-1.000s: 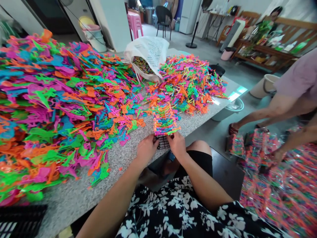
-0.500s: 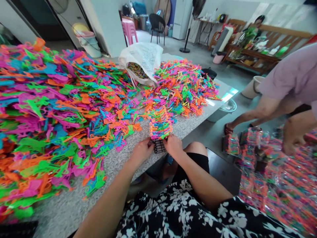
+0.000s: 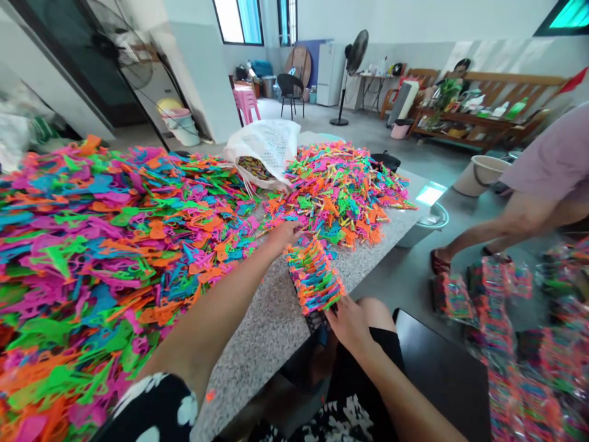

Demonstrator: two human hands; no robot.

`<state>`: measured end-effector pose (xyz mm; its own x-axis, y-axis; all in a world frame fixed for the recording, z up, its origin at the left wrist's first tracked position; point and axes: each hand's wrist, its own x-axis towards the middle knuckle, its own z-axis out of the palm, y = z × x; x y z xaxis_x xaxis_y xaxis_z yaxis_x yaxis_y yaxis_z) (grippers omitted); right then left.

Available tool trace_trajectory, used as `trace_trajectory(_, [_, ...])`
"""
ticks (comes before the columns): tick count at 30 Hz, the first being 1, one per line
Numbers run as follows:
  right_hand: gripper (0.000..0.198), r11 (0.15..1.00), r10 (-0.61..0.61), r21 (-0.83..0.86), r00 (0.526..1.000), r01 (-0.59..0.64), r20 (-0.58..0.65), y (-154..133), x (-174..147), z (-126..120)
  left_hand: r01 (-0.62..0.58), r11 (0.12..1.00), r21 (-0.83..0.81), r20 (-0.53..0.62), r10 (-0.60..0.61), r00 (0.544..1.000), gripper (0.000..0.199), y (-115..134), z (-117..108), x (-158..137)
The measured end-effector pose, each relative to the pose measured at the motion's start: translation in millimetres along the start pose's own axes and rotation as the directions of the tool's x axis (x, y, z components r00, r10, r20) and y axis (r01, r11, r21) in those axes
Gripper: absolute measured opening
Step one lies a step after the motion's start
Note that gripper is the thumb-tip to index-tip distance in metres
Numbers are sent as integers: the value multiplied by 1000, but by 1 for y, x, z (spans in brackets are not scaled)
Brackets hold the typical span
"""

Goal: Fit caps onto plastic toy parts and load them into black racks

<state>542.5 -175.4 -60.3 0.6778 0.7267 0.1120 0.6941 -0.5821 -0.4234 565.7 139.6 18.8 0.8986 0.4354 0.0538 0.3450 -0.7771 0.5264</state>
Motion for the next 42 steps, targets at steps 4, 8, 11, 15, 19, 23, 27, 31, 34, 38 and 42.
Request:
trace_trajectory(4, [27, 999, -38, 31, 999, 39, -25, 3, -2, 6, -92, 981, 168, 153, 67, 986, 28, 10, 17, 37])
trace_trajectory(8, [26, 999, -25, 28, 1000, 24, 18, -1, 0, 2, -64, 978, 198, 100, 45, 994, 23, 8, 17, 39])
trace_trajectory(11, [26, 1000, -7, -13, 998, 8, 63, -6, 2, -3, -11, 995, 101, -105, 22, 994, 23, -2, -7, 20])
trace_trajectory(15, [22, 997, 3, -79, 994, 6, 112, -18, 3, -7, 107, 942, -319, -368, -227, 902, 20, -27, -50, -43])
trace_trajectory(19, [24, 991, 28, -137, 986, -5, 163, -34, 4, -9, 213, 663, -718, -233, -518, 823, 30, -49, -56, -148])
trace_trajectory(23, [32, 988, 20, -156, 982, 9, 186, -50, 8, -7, 289, 525, -800, -106, -598, 794, 45, -44, -20, -250])
trace_trajectory(27, [37, 986, 1, -162, 982, 30, 189, -66, 13, -4, 425, 710, -562, -22, -526, 850, 35, -18, 9, -305])
trace_trajectory(31, [42, 984, 3, -174, 982, 31, 188, -77, 15, -1, 427, 897, -119, -80, -437, 896, 29, 1, 7, -319])
trace_trajectory(34, [43, 983, 19, -182, 984, 14, 177, -78, 15, 2, 368, 921, 130, -106, -356, 928, 23, 0, -2, -323])
trace_trajectory(38, [45, 987, 19, -161, 983, 11, 181, -75, 17, 5, 333, 914, 230, -100, -319, 943, 14, -12, -11, -330])
trace_trajectory(42, [44, 989, 38, -151, 980, -8, 197, -73, 19, 6, 394, 911, -120, -182, -410, 894, 15, -21, -5, -326])
